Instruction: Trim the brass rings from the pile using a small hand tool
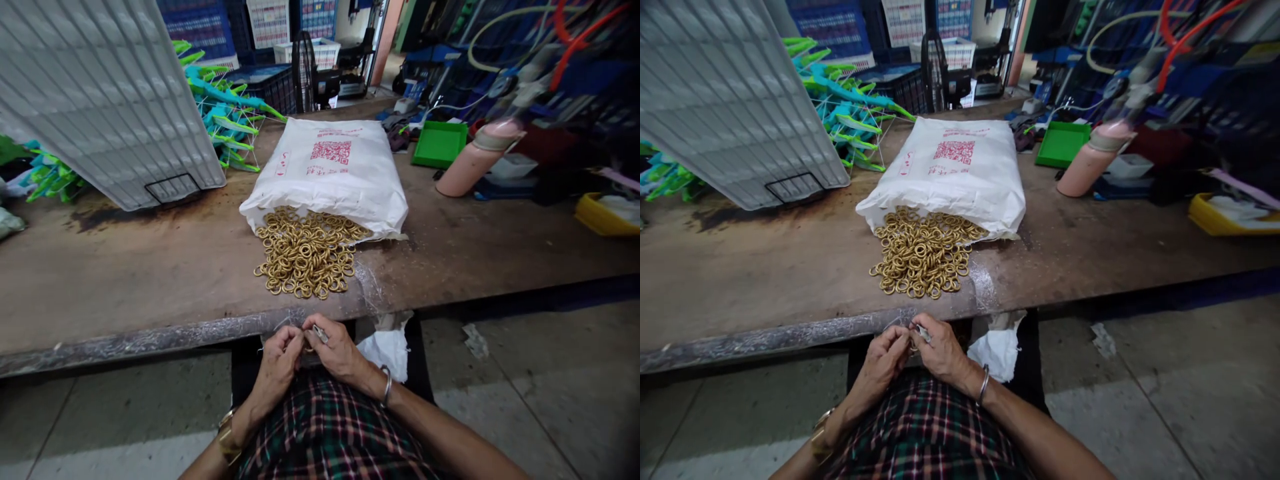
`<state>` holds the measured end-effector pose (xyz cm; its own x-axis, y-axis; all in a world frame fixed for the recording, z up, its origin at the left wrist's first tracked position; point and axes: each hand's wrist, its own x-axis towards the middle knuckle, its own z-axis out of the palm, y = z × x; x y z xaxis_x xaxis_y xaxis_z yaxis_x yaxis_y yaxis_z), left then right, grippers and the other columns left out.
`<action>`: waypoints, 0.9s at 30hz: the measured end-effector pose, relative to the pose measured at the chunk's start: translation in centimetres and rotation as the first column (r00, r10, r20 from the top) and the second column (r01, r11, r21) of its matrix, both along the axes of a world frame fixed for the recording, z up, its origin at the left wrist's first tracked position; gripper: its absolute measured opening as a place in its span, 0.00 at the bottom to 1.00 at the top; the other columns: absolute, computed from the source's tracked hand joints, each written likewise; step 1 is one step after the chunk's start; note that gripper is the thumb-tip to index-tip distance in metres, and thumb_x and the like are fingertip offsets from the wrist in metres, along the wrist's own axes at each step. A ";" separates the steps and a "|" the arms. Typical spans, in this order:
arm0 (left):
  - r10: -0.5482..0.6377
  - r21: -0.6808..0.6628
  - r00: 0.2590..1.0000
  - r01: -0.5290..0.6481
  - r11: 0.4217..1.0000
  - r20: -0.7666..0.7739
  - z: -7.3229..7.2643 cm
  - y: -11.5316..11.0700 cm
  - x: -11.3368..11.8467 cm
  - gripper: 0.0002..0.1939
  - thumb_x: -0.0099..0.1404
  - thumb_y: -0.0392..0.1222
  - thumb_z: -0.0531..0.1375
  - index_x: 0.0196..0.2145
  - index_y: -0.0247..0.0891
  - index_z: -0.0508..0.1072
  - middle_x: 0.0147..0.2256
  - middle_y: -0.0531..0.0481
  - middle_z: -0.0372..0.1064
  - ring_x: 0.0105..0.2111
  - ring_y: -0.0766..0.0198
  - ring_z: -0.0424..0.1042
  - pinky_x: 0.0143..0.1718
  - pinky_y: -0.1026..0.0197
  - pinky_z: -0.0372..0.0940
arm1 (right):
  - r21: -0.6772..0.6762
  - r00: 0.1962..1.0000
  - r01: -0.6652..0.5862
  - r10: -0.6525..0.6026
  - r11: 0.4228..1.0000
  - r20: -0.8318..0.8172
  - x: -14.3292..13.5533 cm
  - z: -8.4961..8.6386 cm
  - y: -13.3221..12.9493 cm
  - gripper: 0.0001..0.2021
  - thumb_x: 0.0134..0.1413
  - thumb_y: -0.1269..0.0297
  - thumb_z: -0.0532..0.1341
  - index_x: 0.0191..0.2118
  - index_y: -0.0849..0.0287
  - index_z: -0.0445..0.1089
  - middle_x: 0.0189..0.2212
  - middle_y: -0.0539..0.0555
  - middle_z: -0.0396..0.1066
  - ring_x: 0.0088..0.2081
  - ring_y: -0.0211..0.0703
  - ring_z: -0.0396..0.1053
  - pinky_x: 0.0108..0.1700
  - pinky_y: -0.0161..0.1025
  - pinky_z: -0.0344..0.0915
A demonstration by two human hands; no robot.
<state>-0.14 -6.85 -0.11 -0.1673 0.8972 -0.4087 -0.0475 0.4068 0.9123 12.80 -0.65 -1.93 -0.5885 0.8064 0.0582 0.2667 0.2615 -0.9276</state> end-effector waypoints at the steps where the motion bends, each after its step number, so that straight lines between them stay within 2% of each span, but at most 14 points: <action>1: -0.014 0.002 1.000 0.014 1.000 0.002 0.1 0.0 -0.2 0.16 0.58 0.53 0.56 0.26 0.37 0.65 0.16 0.60 0.53 0.16 0.73 0.50 0.18 0.68 0.49 | -0.043 1.000 0.027 -0.028 0.999 -0.008 -0.2 0.2 -0.1 0.05 0.54 0.67 0.52 0.33 0.59 0.64 0.25 0.48 0.65 0.27 0.35 0.63 0.32 0.31 0.59; 6: -0.048 0.088 0.996 0.055 0.995 -0.081 0.3 0.4 -0.3 0.13 0.58 0.49 0.57 0.24 0.37 0.64 0.18 0.59 0.55 0.17 0.72 0.52 0.19 0.68 0.52 | -0.124 0.996 0.092 -0.093 0.988 -0.005 -0.3 1.0 -0.2 0.06 0.54 0.64 0.53 0.31 0.59 0.64 0.23 0.46 0.62 0.25 0.34 0.60 0.30 0.31 0.57; 9: -0.001 0.225 0.976 0.052 0.973 -0.218 0.1 0.7 0.0 0.11 0.60 0.46 0.56 0.24 0.37 0.65 0.20 0.56 0.60 0.20 0.70 0.59 0.23 0.67 0.57 | -0.160 0.992 0.123 -0.122 0.979 0.021 0.0 1.1 0.0 0.09 0.55 0.60 0.53 0.29 0.59 0.63 0.22 0.46 0.60 0.25 0.33 0.58 0.28 0.31 0.55; 12: 0.049 0.368 0.932 0.094 0.925 -0.360 -0.2 0.9 0.0 0.08 0.62 0.43 0.54 0.28 0.37 0.67 0.23 0.54 0.66 0.24 0.68 0.65 0.27 0.66 0.60 | -0.243 0.992 0.124 -0.126 0.962 0.003 0.1 1.2 0.3 0.13 0.55 0.55 0.53 0.26 0.59 0.60 0.20 0.45 0.57 0.23 0.33 0.54 0.26 0.31 0.53; 14: 0.074 0.428 0.893 0.138 0.893 -0.443 -0.4 0.9 -0.1 0.06 0.62 0.41 0.54 0.30 0.37 0.68 0.24 0.54 0.67 0.24 0.67 0.66 0.28 0.66 0.61 | -0.374 0.993 0.087 -0.109 0.923 -0.040 0.0 1.4 0.5 0.16 0.55 0.52 0.52 0.23 0.59 0.58 0.18 0.45 0.55 0.20 0.31 0.52 0.23 0.30 0.51; 17: 0.117 0.476 0.848 0.171 0.862 -0.516 -0.6 1.2 -0.4 0.05 0.62 0.40 0.55 0.31 0.37 0.69 0.24 0.53 0.69 0.24 0.67 0.67 0.28 0.65 0.62 | -0.609 0.986 0.012 -0.109 0.793 -0.122 -0.2 1.7 0.7 0.18 0.54 0.49 0.52 0.23 0.58 0.57 0.15 0.43 0.54 0.15 0.28 0.45 0.17 0.30 0.44; 19: 0.132 0.485 0.838 0.171 0.857 -0.529 -0.7 1.5 -0.5 0.05 0.62 0.40 0.55 0.31 0.38 0.69 0.25 0.53 0.69 0.24 0.66 0.68 0.28 0.65 0.62 | -0.664 0.975 0.008 -0.152 0.748 -0.159 -0.4 1.8 0.9 0.17 0.52 0.49 0.54 0.24 0.58 0.57 0.16 0.42 0.54 0.13 0.27 0.43 0.16 0.30 0.41; 20: 0.131 0.481 0.843 0.164 0.861 -0.522 -0.7 1.7 -0.5 0.05 0.62 0.40 0.55 0.31 0.38 0.70 0.25 0.52 0.69 0.24 0.66 0.68 0.28 0.64 0.62 | -0.653 0.971 0.024 -0.172 0.757 -0.165 -0.4 1.7 1.0 0.16 0.51 0.50 0.55 0.24 0.58 0.58 0.16 0.42 0.54 0.13 0.27 0.43 0.16 0.30 0.41; 24: 0.084 0.409 0.905 0.104 0.907 -0.417 -0.6 2.1 -0.5 0.05 0.62 0.41 0.56 0.31 0.38 0.69 0.25 0.53 0.69 0.24 0.66 0.67 0.28 0.65 0.61 | -0.497 0.969 0.122 -0.211 0.859 -0.127 -0.5 1.6 1.7 0.13 0.51 0.55 0.56 0.26 0.59 0.61 0.17 0.43 0.58 0.17 0.29 0.50 0.19 0.29 0.48; 27: 0.054 0.354 0.948 0.064 0.933 -0.314 -0.3 2.3 -0.2 0.07 0.62 0.44 0.55 0.31 0.38 0.69 0.24 0.54 0.68 0.22 0.68 0.65 0.26 0.66 0.60 | -0.403 0.971 0.145 -0.207 0.904 -0.116 -0.4 1.8 2.1 0.11 0.52 0.58 0.55 0.25 0.59 0.61 0.17 0.44 0.59 0.20 0.31 0.54 0.23 0.30 0.52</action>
